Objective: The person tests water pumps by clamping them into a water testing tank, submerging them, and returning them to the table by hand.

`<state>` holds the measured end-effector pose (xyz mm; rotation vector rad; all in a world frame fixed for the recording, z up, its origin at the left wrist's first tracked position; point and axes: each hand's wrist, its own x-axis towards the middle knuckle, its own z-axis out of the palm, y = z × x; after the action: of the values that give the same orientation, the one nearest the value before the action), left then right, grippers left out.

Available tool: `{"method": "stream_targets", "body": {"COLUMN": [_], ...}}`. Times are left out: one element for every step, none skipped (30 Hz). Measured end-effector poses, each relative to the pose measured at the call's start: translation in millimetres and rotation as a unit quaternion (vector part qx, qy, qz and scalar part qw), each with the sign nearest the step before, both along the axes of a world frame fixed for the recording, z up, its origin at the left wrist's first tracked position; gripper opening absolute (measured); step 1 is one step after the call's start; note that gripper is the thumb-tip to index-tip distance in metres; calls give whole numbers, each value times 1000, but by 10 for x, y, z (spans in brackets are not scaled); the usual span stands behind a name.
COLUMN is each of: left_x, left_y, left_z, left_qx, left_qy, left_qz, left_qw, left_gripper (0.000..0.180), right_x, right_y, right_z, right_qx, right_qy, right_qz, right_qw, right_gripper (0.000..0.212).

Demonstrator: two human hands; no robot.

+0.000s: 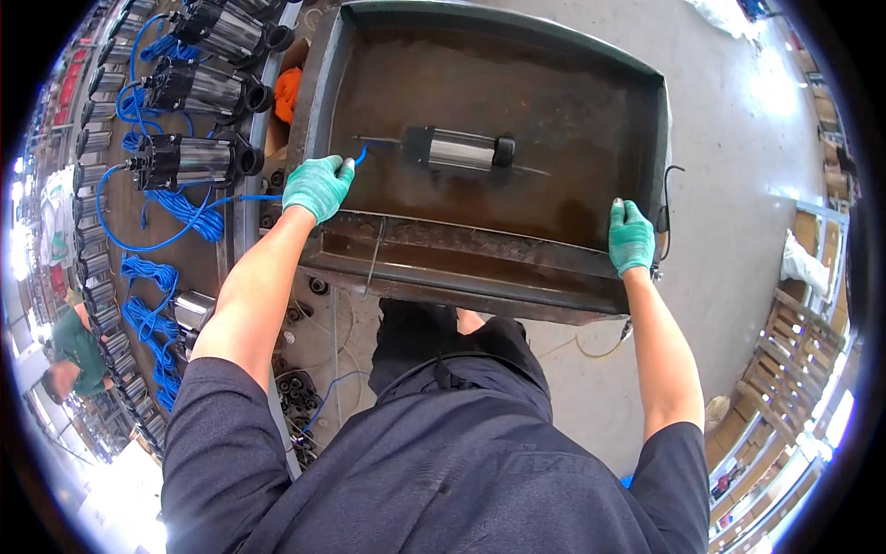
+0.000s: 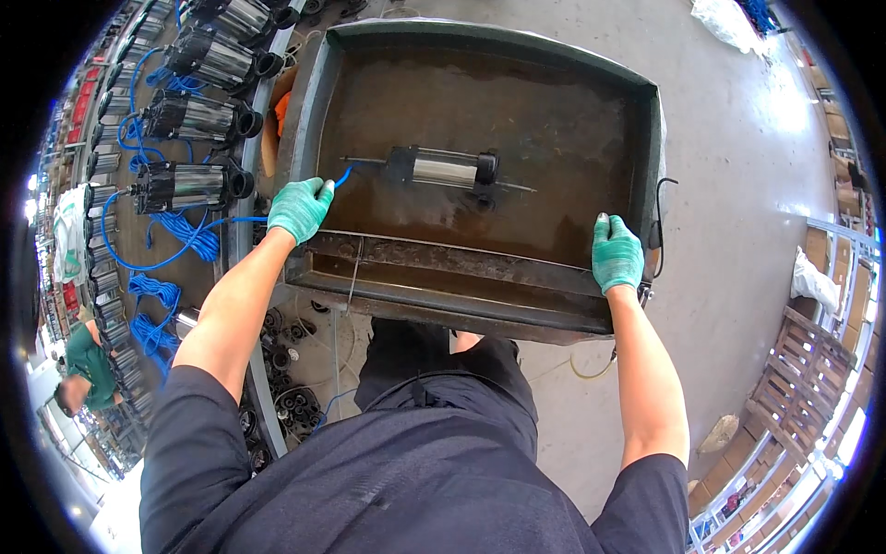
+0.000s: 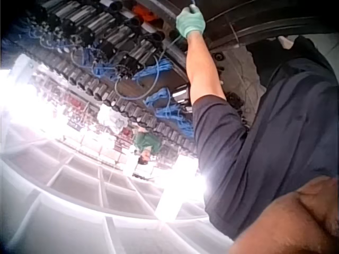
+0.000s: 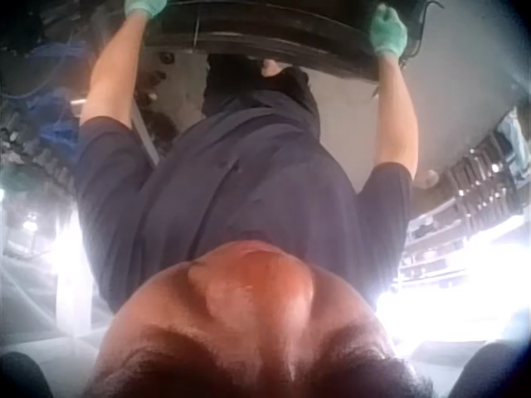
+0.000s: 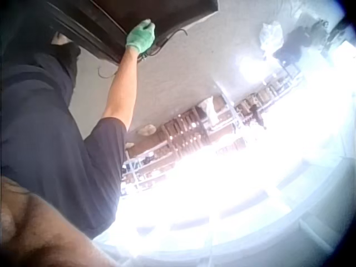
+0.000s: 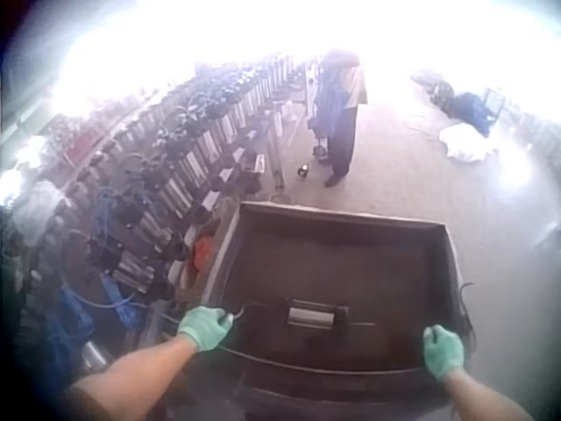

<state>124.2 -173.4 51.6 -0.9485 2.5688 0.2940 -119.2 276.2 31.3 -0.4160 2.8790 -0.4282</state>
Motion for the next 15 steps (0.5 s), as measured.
{"method": "stream_targets", "body": {"left_x": [2,3,4,5,6,10,15,21,12,5,-4,1,7,9,13], "left_y": [-4,-7,-8,-8,-10,-11,-12,-13,-7,-2,4,7,12,14,14], "left_z": [-7,-11,-14,-16,-17,-17,-16,-15,-11,-4,4,10,17,21,19], "left_qx": [0,-1,-1,-1,-1,-1,-1,-1,-2,-3,-4,-3,-1,0,1], "left_qy": [1,1,1,3,4,5,6,7,5,5,5,6,11,16,16], "left_qz": [-1,-2,-2,-1,0,0,1,1,-1,-1,-2,-3,-2,-1,-2], "left_qw": [1000,1000,1000,1000,1000,1000,1000,1000,1000,1000,1000,1000,1000,1000,1000], "left_gripper": [43,43,43,43,43,43,43,43,43,43,42,42,43,43,43], "right_x": [-2,-6,-8,-8,-6,-2,1,3,11,16,18,16,15,14,14], "right_y": [-2,-5,-9,-12,-15,-18,-23,-29,-16,-3,8,5,3,-1,-5], "right_z": [1,6,10,15,21,27,33,41,28,13,-2,1,7,16,23], "right_qx": [0,5,9,9,4,0,0,1,1,0,-7,-12,-12,-8,-3], "right_qy": [0,-6,-13,-12,-6,0,0,4,4,3,2,3,4,2,0], "right_qz": [0,-3,-7,-7,-4,-1,0,1,0,-2,-2,0,-1,-2,-3], "right_qw": [1000,1000,1000,1000,1000,1000,1000,1000,1000,1000,1000,1000,1000,1000,1000], "right_gripper": [38,38,38,38,38,38,38,38,38,38,38,38,38,38,38]}}
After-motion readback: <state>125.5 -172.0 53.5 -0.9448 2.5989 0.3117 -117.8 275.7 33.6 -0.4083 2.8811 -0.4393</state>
